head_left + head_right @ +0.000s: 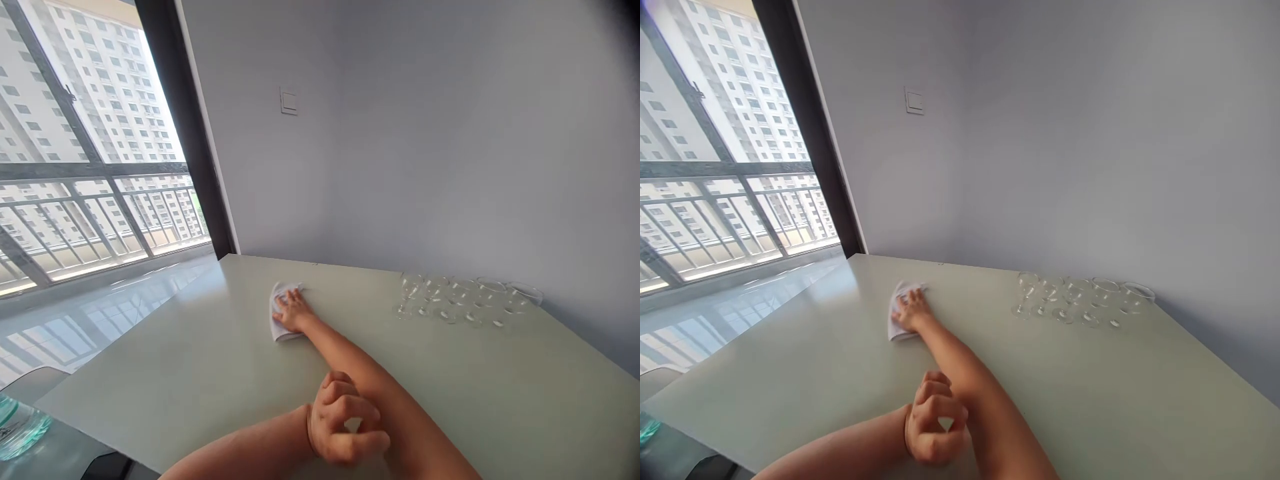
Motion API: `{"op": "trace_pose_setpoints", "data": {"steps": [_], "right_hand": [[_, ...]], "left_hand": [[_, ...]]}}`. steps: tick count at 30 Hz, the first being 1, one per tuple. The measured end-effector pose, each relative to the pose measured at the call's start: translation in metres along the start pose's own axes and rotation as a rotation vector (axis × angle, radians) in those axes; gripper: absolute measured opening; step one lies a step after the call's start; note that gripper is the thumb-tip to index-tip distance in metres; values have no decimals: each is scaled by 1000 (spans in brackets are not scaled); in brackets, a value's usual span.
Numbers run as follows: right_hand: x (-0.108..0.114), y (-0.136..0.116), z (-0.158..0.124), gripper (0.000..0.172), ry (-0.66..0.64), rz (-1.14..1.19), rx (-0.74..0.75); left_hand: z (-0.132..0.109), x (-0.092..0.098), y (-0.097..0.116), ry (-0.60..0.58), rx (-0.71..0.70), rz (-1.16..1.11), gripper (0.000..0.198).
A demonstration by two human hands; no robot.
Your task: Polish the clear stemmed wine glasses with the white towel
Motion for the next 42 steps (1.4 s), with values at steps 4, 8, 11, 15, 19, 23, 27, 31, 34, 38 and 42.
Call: {"op": "trace_pose_setpoints", "data": {"steps": [4,8,11,15,19,23,27,31,34,38,42], "right_hand": [[-20,-98,-37,60,-127,124,358],[-6,-115,-102,60,-59,216,573],[13,-72,-141,59,-30,173,499],[53,13,-190,55,23,84,265],[91,116,-249,50,51,-33,-85],[120,222,-322,49,45,-221,-396],[154,298,-394,52,11,-494,-737],[167,290,-409,43,-18,-661,-822],[148,243,-373,35,-13,-614,-652],[108,163,-303,24,-5,-498,-327],[79,82,-255,21,24,-392,-80]], "left_hand": [[-29,-5,28,-96,-107,-181,14],[-34,-9,36,-167,-93,-235,17],[-16,-7,33,-147,-68,-219,12],[-7,-15,25,-206,-1,-166,16],[-17,-27,16,-296,72,-108,30],[-25,-34,11,-342,103,-91,42],[-29,-38,8,-374,143,-91,41],[-37,-40,-17,-377,353,-33,35],[-48,-41,-54,-349,568,75,26],[-67,-58,-119,-366,863,177,19],[-91,-88,-183,-366,1261,222,21]]}}
Point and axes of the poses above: each hand's wrist, its own z-axis towards the middle knuckle, its own x-axis out of the back of the hand, y = z × x, the point moved 10 cm from there along z, towards the middle knuckle, and after that the axes turned 13 degrees about y, right-handed, at the moved point
